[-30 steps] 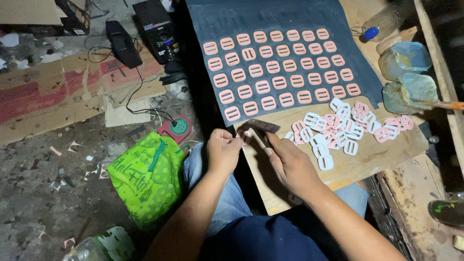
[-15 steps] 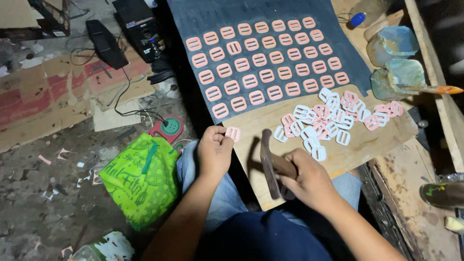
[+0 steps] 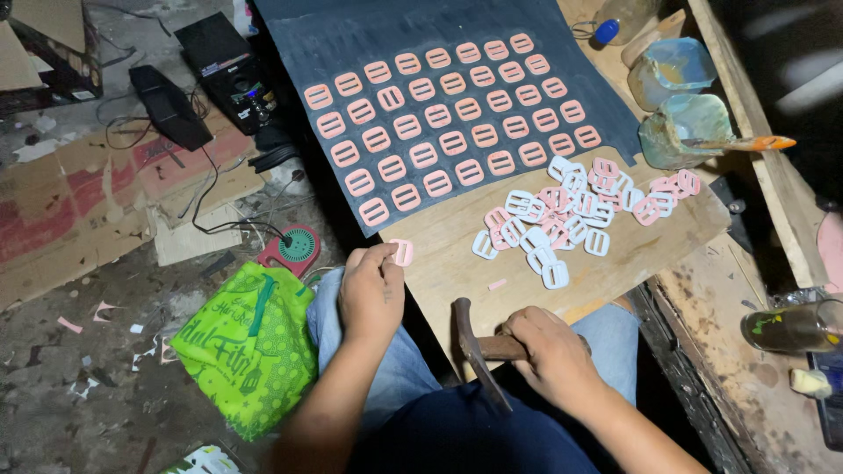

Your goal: The person picks up pink and white plastic buckles from a green bag and a workbench, then uses a hammer to trim excess plastic from each buckle. The trimmed pieces are discarded, and the finished buckles are placed in a pile on the workbench.

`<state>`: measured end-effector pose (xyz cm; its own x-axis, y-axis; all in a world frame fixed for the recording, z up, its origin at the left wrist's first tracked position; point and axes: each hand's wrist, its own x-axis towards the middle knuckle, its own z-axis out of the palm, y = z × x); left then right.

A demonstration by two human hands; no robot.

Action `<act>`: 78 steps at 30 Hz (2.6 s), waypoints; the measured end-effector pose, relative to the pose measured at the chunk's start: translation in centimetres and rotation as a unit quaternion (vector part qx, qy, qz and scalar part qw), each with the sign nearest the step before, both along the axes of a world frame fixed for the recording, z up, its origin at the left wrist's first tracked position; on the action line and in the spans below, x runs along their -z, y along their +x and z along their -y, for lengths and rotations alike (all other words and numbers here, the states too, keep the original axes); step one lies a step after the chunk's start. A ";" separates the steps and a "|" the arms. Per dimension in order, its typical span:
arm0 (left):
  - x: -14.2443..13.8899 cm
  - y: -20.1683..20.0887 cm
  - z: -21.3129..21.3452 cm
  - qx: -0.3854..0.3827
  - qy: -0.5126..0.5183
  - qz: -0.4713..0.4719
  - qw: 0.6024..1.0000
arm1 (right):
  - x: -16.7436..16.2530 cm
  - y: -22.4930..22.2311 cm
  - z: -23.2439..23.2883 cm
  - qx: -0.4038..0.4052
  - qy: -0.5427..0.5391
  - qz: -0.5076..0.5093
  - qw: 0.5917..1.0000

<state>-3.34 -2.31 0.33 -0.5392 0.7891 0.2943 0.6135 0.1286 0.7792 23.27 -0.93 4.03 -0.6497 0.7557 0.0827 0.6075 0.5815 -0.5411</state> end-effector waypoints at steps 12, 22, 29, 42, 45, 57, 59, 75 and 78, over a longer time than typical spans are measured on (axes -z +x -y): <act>2.9 -0.2 -1.0 0.020 0.054 0.288 0.956 | -2.6 0.3 -8.5 0.106 0.101 -0.100 0.984; 4.4 -0.7 -1.5 -0.017 -0.006 0.513 0.858 | -2.4 -6.7 -5.2 -0.005 0.072 -0.158 0.985; 3.2 -0.4 -1.6 -0.025 0.009 0.515 0.857 | -2.2 -9.9 -4.3 -0.037 0.090 -0.053 0.994; 2.7 0.7 -0.4 0.024 0.086 0.363 0.927 | -2.9 -7.7 -3.0 0.024 0.058 -0.072 0.995; 3.1 0.6 0.0 0.058 0.129 0.420 0.896 | -3.0 -5.9 -1.3 0.054 0.044 -0.107 0.992; 1.6 0.7 1.8 0.059 0.003 0.397 0.916 | 0.0 -2.7 -2.2 0.071 0.171 -0.054 0.981; 1.7 0.9 1.7 0.065 -0.007 0.391 0.918 | 0.4 -3.2 -2.3 0.074 0.176 -0.059 0.980; 2.7 0.7 0.5 0.096 -0.041 0.368 0.924 | -4.9 10.5 -9.7 0.343 0.313 -0.032 0.885; 2.4 0.9 0.4 0.084 -0.046 0.383 0.919 | -7.6 16.8 -13.0 0.416 0.292 0.118 0.853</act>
